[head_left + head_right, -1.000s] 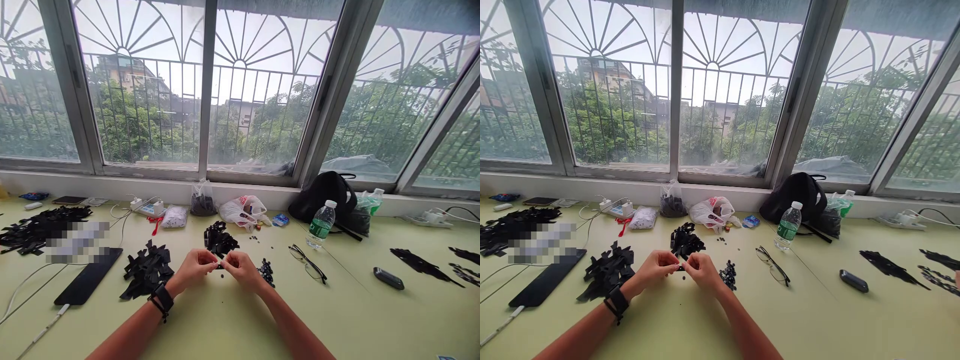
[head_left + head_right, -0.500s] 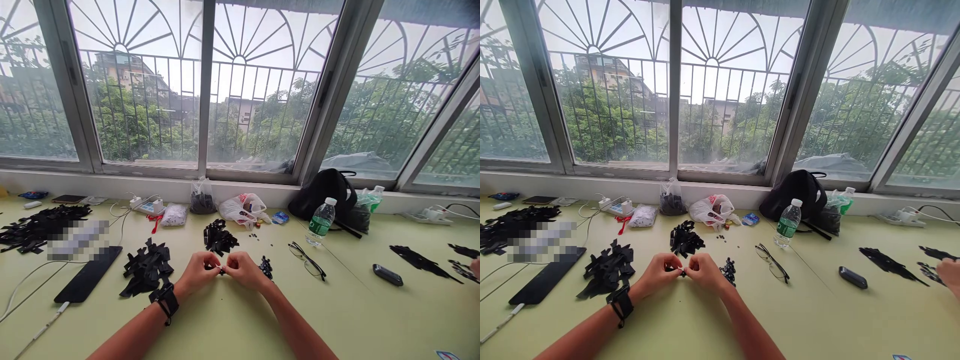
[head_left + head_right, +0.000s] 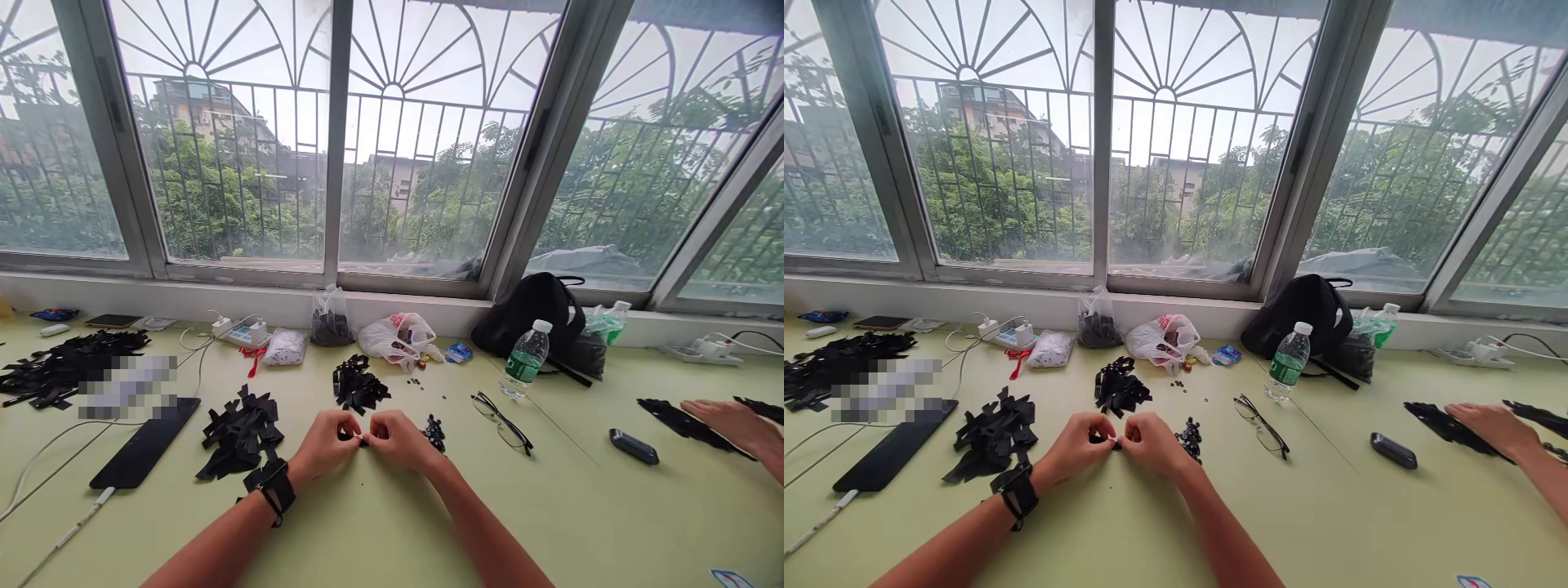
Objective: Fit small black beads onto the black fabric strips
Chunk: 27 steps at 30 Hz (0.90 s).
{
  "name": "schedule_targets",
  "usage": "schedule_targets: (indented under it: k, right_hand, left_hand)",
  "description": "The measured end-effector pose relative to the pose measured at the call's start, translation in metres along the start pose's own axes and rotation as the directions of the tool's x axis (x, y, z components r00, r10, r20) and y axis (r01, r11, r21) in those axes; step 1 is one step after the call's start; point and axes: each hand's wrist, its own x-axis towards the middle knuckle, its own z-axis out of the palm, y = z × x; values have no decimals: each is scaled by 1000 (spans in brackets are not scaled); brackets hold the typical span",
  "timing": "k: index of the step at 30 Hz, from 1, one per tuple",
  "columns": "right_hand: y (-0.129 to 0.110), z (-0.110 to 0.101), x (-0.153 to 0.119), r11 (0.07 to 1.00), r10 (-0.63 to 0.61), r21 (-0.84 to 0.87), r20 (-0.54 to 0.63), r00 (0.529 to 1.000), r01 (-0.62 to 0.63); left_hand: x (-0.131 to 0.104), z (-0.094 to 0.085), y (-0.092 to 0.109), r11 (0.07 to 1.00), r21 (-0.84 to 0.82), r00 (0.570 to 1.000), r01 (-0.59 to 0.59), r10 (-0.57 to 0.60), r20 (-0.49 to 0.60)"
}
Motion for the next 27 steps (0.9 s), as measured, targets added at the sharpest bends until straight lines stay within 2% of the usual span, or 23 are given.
schedule_targets:
  k: [4,9,17,21,27]
  right_hand:
    - [0,0,0,1000,-6,16,5,1000,6]
    - [0,0,0,996,-48,78,-49,998,52]
    - [-6,-6,3,969,-51,230,-160,986,87]
    - [-9,-7,3,951,-38,299,-147,988,81]
    - [-11,-10,3,924,-29,378,-88,996,60]
  left_hand:
    - [-1,-1,1,1000,19,1000,12,-12,11]
    - [0,-5,3,999,7,998,38,-39,44]
    - [3,-14,7,980,-174,980,96,-63,189]
    - [2,-17,8,966,-209,967,150,-100,233]
    - [2,-14,9,963,-224,975,147,-104,195]
